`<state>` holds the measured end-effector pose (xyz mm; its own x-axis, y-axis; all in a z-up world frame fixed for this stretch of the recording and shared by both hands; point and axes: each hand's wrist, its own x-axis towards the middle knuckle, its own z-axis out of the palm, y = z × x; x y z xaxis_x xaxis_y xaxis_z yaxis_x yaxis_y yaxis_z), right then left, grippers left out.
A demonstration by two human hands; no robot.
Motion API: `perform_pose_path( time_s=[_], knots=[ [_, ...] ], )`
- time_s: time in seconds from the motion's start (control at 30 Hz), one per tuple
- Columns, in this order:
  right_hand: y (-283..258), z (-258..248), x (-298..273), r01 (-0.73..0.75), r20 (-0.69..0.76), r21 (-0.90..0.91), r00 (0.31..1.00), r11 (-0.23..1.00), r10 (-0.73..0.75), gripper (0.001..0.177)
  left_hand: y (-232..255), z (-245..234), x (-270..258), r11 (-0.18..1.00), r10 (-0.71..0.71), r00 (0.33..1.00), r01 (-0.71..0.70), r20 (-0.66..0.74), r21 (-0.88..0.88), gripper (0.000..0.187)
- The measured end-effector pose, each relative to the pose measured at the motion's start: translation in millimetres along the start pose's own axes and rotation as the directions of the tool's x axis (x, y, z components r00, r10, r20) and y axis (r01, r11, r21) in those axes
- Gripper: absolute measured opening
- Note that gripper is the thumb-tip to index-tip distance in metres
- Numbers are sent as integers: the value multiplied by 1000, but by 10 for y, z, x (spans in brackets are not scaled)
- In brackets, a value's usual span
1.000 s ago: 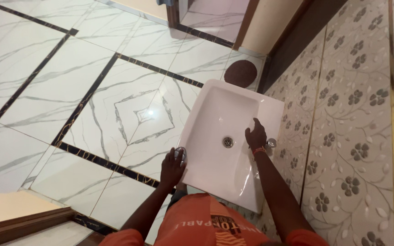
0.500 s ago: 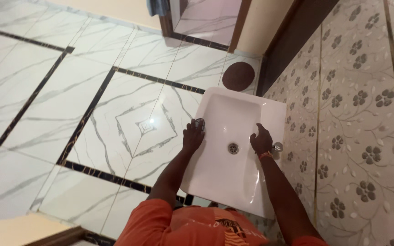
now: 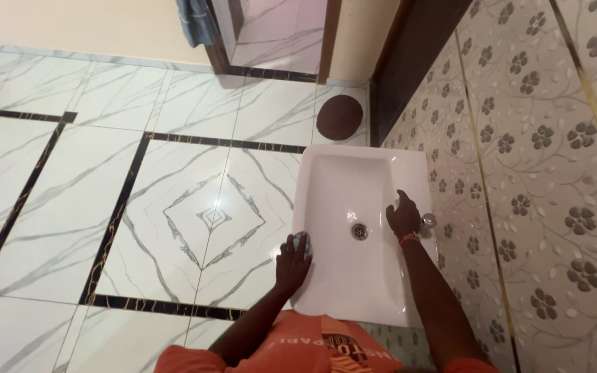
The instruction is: The person cleans a white bathroom sink using a brush and water. They scrub the basin, faucet, and drain area, then rinse the brush and wipe the sink surface with their hands.
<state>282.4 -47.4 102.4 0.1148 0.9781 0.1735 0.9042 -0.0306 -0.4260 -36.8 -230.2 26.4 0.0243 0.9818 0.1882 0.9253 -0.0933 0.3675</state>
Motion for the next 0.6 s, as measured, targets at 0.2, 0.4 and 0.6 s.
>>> perform_pose_path(
  time_s=[0.2, 0.4, 0.6],
  knots=[
    [-45, 0, 0, -56, -38, -1, 998, 998, 56, 58, -131, 181, 1144, 995, 13, 996, -4, -83, 103, 78],
    [-8, 33, -9, 37, -122, 2, 992, 999, -37, 55, -159, 228, 2367, 993, -78, 990, 88, -118, 83, 77],
    [82, 91, 1, 54, -95, 18, 994, 998, -52, 54, -141, 269, 2982, 989, -127, 987, 134, -99, 64, 72]
  ],
)
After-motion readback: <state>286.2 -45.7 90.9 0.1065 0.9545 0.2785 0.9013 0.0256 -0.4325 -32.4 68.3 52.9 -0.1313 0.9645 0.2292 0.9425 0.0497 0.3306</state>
